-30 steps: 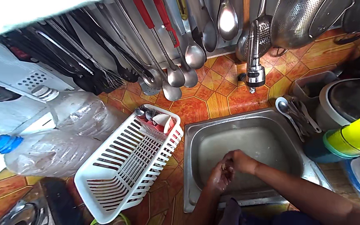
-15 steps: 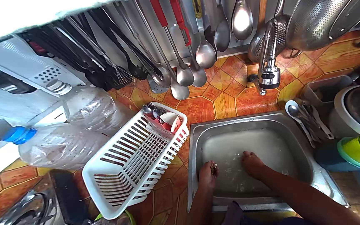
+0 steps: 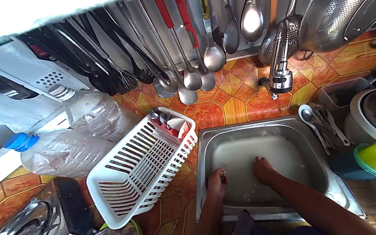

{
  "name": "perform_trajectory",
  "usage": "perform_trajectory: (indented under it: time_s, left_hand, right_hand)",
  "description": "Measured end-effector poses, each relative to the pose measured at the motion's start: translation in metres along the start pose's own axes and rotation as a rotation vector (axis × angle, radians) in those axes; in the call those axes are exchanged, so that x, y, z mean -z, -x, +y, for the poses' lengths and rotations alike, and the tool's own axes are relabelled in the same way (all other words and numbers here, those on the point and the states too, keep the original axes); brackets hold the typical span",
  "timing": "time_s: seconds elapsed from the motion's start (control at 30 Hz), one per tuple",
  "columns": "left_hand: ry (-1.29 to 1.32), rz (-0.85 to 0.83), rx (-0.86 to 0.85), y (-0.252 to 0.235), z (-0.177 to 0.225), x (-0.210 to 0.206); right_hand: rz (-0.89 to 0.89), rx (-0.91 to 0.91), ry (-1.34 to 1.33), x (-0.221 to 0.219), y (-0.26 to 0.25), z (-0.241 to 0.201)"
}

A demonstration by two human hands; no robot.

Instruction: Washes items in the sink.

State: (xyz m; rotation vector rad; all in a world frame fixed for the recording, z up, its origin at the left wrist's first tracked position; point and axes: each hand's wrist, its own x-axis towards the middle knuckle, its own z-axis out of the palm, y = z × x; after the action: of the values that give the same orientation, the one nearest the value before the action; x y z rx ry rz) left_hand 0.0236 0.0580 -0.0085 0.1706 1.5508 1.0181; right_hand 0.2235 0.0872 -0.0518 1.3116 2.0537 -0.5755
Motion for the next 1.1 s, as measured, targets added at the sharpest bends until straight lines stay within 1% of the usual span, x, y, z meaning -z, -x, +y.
perform_trajectory:
  time_s: [0.17,0.23,0.3,0.47,0.57,0.63,0.7,0.77,0.87,0.93,0.97,1.03,1.1]
  left_hand:
    - [-0.042,-0.023,-0.038,0.001,-0.002,0.001]
    - [-0.061,-0.022,-0.045,0.001,-0.002,0.002]
    - [-0.08,-0.019,-0.051,0.001,-0.002,0.001]
    - [-0.086,-0.053,-0.033,-0.001,-0.002,0.001]
    - [-0.126,-0.102,0.01,-0.001,-0.002,-0.002]
    - [-0.157,-0.134,0.051,0.0,-0.001,-0.003]
    - [-0.166,-0.16,0.1,0.002,0.0,-0.006]
    - [-0.171,-0.199,0.145,0.003,-0.001,-0.008]
    - [-0.159,-0.326,0.203,0.001,-0.004,-0.008]
    - [-0.091,-0.386,0.223,-0.002,-0.007,-0.007]
    - [-0.054,-0.388,0.212,-0.003,-0.007,-0.006]
    - [0.011,-0.265,0.178,-0.001,-0.005,-0.007]
    - [0.083,-0.124,0.127,-0.002,-0.003,-0.009]
  right_hand:
    - [-0.036,-0.005,-0.07,0.006,0.0,0.0]
    - [-0.069,0.013,-0.06,0.01,-0.005,0.0]
    - [-0.063,0.04,-0.077,0.009,-0.007,0.003]
    - [0.066,0.091,-0.308,0.002,-0.004,0.02]
    - [0.121,0.104,-0.362,-0.004,-0.001,0.025]
    - [0.18,0.109,-0.487,-0.001,0.007,0.026]
    - [0.261,0.104,-0.611,0.011,0.022,0.018]
    - [0.356,0.155,-0.681,0.026,0.041,0.003]
    - [0.435,0.338,-0.693,0.047,0.061,-0.029]
    - [0.434,0.435,-0.669,0.058,0.062,-0.045]
    - [0.457,0.433,-0.671,0.063,0.056,-0.049]
    - [0.492,0.357,-0.636,0.074,0.037,-0.048]
    - [0.455,0.332,-0.447,0.079,0.009,-0.041]
